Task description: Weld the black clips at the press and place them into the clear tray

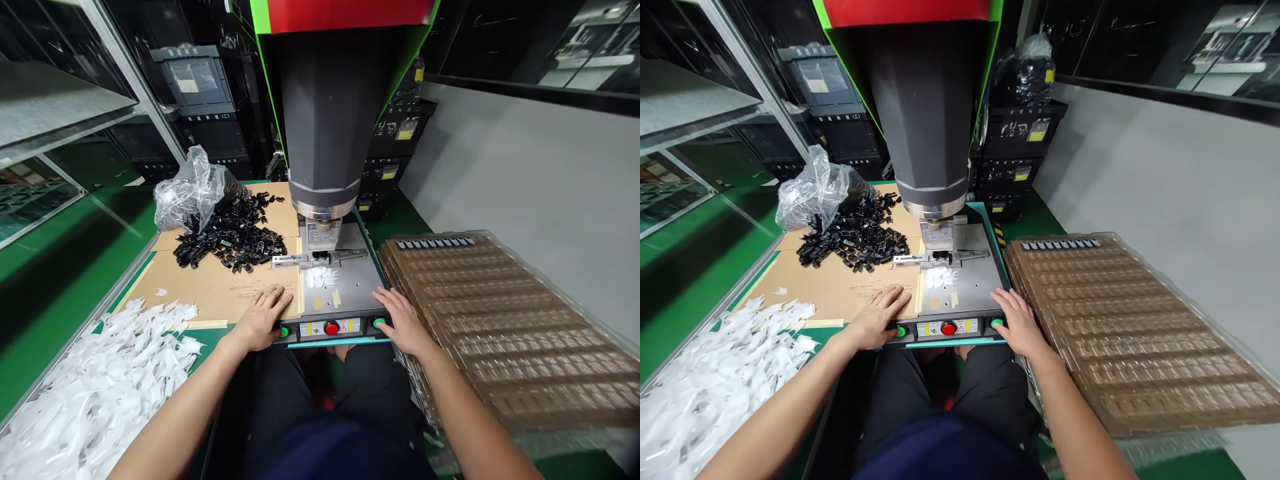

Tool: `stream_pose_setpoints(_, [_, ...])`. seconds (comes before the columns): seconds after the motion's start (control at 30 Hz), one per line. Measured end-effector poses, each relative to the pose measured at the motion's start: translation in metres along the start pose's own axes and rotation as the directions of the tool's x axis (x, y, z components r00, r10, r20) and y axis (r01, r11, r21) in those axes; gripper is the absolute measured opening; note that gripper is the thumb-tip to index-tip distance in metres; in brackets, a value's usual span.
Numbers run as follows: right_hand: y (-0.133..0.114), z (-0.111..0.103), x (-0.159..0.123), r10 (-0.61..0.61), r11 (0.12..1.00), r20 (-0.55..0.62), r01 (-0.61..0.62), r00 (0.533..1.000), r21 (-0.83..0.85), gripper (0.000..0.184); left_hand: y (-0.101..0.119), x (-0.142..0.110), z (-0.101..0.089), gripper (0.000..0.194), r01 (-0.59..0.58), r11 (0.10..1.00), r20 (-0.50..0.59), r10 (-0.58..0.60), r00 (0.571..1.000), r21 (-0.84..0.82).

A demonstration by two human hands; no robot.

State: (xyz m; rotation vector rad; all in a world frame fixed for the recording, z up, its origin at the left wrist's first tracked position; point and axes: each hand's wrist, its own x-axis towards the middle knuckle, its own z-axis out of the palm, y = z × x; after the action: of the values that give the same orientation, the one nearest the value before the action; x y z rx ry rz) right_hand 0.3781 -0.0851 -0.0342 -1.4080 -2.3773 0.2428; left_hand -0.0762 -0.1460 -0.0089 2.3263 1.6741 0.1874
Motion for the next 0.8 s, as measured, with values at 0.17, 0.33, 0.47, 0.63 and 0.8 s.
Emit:
stream_pose_setpoints(0.17, [-0.001,0.001,0.001,0.024,0.998,0.018,-0.023,1.000,-0.050,0.073,0.007,0.000,0.002,0.101,0.030,0.999,0.012,-0.030,0.999,0.036])
stream_pose_setpoints(0.33, [-0.020,0.005,0.024,0.006,0.999,-0.032,-0.008,0.999,-0.044,0.055,0.019,0.012,-0.002,0.079,0.038,0.999,-0.040,-0.039,0.998,-0.028])
stream_pose_setpoints(0.47, [-0.051,0.021,0.058,-0.053,0.999,-0.005,0.053,0.999,-0.006,0.062,0.037,0.037,0.003,0.077,0.014,0.998,-0.076,-0.020,0.997,-0.068])
stream_pose_setpoints(0.63, [-0.077,0.036,0.095,-0.079,0.996,0.049,0.081,0.996,-0.037,0.072,0.054,0.066,0.013,0.082,-0.004,0.997,-0.113,-0.005,0.994,-0.077])
stream_pose_setpoints(0.8, [-0.083,0.035,0.101,-0.093,0.991,0.091,0.101,0.992,-0.084,0.066,0.061,0.075,0.020,0.081,-0.025,0.997,-0.138,0.014,0.990,-0.075])
